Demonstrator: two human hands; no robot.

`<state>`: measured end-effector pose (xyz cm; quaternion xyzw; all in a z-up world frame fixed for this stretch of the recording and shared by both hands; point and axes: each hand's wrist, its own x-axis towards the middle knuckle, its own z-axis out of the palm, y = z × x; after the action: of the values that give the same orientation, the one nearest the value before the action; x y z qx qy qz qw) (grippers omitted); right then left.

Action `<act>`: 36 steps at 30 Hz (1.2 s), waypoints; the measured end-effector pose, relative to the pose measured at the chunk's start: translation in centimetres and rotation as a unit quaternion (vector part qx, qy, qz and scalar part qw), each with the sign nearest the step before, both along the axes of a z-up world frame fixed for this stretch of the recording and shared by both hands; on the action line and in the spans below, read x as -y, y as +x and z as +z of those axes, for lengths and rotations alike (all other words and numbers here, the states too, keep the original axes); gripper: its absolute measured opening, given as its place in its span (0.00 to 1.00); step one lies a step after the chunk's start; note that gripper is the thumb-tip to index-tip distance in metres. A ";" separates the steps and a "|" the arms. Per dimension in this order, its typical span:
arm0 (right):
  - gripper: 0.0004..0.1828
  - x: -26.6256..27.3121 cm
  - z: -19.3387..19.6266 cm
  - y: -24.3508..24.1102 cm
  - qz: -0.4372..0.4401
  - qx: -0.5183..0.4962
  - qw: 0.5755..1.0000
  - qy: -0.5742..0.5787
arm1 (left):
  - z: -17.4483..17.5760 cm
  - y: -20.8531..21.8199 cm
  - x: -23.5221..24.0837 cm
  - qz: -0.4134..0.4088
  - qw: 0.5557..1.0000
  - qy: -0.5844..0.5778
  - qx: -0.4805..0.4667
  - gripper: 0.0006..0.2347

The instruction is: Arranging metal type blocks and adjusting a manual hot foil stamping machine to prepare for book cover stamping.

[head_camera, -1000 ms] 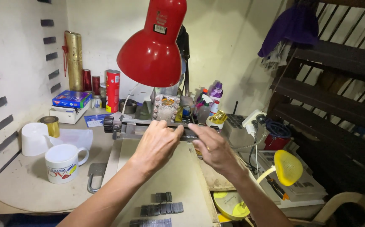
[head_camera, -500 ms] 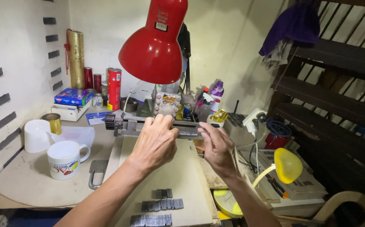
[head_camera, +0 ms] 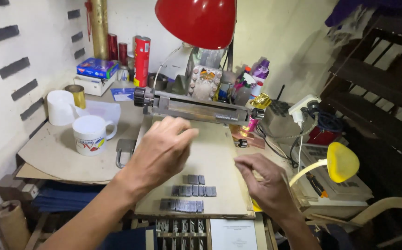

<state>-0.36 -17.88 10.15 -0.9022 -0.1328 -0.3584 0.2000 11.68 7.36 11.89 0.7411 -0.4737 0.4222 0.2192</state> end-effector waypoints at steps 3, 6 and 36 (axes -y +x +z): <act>0.10 -0.6 -0.4 -1.0 0.025 -0.054 0.997 0.059 | -2.1 -1.1 -2.8 -0.038 0.994 0.043 -0.095 0.10; 0.11 0.5 -0.7 -0.5 -0.006 -0.093 0.991 0.098 | -3.3 -1.4 -4.6 -0.017 0.981 0.050 -0.189 0.15; 0.10 -1.7 0.4 -3.0 -0.131 -0.201 0.944 0.228 | -6.2 -6.8 -8.7 -0.022 0.943 0.077 -0.323 0.15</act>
<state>-3.37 -16.14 10.56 -0.8954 0.1150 -0.2133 0.3736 4.92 16.10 5.67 0.8414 -0.4252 0.1178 0.3120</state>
